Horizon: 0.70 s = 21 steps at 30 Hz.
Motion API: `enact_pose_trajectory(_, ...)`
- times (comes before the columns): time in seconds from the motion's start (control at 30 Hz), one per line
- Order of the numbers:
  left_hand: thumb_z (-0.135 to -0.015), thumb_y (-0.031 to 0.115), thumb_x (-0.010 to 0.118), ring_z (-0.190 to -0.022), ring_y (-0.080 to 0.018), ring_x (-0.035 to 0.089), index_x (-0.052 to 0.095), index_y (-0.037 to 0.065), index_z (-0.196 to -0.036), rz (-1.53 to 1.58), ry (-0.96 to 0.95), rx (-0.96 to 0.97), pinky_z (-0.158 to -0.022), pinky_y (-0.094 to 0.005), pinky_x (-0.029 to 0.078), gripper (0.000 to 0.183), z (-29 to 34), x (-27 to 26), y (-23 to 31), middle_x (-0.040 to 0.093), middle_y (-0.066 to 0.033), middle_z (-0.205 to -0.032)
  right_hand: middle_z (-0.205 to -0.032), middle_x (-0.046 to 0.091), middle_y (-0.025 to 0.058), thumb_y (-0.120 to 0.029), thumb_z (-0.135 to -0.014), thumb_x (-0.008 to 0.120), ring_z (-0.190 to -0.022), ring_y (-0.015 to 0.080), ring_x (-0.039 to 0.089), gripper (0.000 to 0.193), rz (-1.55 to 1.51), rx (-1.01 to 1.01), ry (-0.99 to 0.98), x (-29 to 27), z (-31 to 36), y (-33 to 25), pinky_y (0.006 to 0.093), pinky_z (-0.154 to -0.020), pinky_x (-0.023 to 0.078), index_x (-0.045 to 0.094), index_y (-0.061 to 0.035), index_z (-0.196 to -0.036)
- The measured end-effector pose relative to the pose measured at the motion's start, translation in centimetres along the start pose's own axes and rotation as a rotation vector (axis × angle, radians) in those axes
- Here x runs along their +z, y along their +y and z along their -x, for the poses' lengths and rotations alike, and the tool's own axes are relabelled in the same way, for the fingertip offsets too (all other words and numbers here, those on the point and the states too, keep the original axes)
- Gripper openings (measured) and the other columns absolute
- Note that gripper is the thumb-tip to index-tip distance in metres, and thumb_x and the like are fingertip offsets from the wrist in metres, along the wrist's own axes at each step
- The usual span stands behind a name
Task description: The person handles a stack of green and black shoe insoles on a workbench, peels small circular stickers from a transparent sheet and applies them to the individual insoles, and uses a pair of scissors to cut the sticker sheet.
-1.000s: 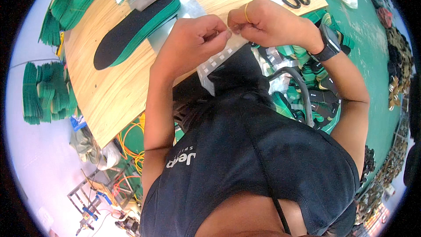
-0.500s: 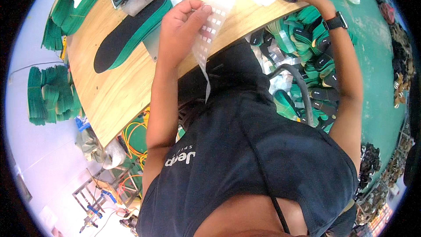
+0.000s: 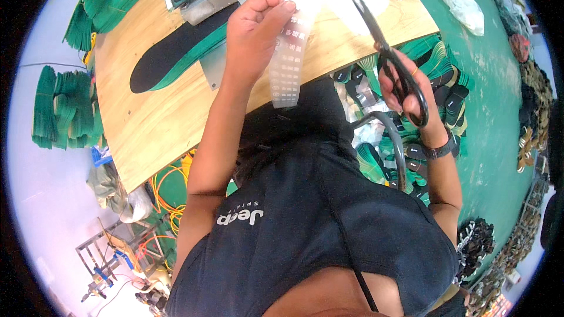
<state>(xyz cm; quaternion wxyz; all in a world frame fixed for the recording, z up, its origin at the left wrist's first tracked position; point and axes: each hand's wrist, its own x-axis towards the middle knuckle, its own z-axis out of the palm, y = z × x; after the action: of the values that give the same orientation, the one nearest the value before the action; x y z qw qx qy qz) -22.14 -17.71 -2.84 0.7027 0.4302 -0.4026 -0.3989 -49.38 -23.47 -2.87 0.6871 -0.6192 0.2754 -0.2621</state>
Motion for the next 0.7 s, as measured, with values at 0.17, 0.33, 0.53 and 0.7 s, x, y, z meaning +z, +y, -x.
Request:
enact_pose_trajectory(0.17, -0.088, 0.011, 0.062, -0.064, -0.0082, 0.057, 0.061, 0.001, -0.092, -0.039, 0.001, 0.028, -0.053, -0.0229, 0.05, 0.011, -0.2, 0.4, -0.4, 0.063, -0.004, -0.079, -0.089, 0.05, -0.0016, -0.052, -0.051, 0.086, -0.072, 0.0067, 0.045, 0.117, 0.157, 0.032, -0.174, -0.7, -0.4, -1.8, 0.018, -0.062, 0.034, 0.033, -0.0014, -0.142)
enact_pose_trajectory(0.33, -0.085, 0.01, 0.065, -0.059, -0.0064, 0.056, 0.063, 0.001, -0.089, -0.02, 0.0, 0.001, -0.053, -0.0208, 0.048, 0.01, -0.2, 1.0, -0.6, 0.064, -0.003, -0.074, -0.094, 0.05, -0.0038, -0.037, -0.056, 0.09, -0.08, 0.0077, 0.045, 0.11, 0.205, 0.004, -0.239, -1.0, -1.4, -2.0, 0.0203, -0.071, 0.038, 0.032, -0.0021, -0.143)
enact_pose_trajectory(0.53, -0.085, 0.008, 0.064, -0.059, -0.0039, 0.053, 0.064, 0.0, -0.09, -0.139, -0.007, -0.012, -0.052, -0.0177, 0.042, 0.009, -0.1, 1.3, -0.3, 0.063, -0.0008, -0.074, -0.089, 0.053, -0.005, -0.029, -0.06, 0.088, -0.073, 0.006, 0.045, 0.1, 0.267, -0.016, -0.272, -0.6, -2.1, -2.2, 0.0192, -0.067, 0.038, 0.037, -0.004, -0.141)
enact_pose_trajectory(0.7, -0.082, 0.01, 0.068, -0.059, -0.0015, 0.053, 0.065, 0.002, -0.086, -0.175, -0.005, -0.004, -0.053, -0.0163, 0.042, 0.009, -0.2, 0.9, -0.7, 0.063, 0.0011, -0.07, -0.091, 0.055, -0.004, -0.015, -0.067, 0.084, -0.073, 0.0032, 0.047, 0.089, 0.23, -0.002, -0.283, -0.9, -1.9, -1.4, 0.0176, -0.065, 0.039, 0.037, -0.0035, -0.141)
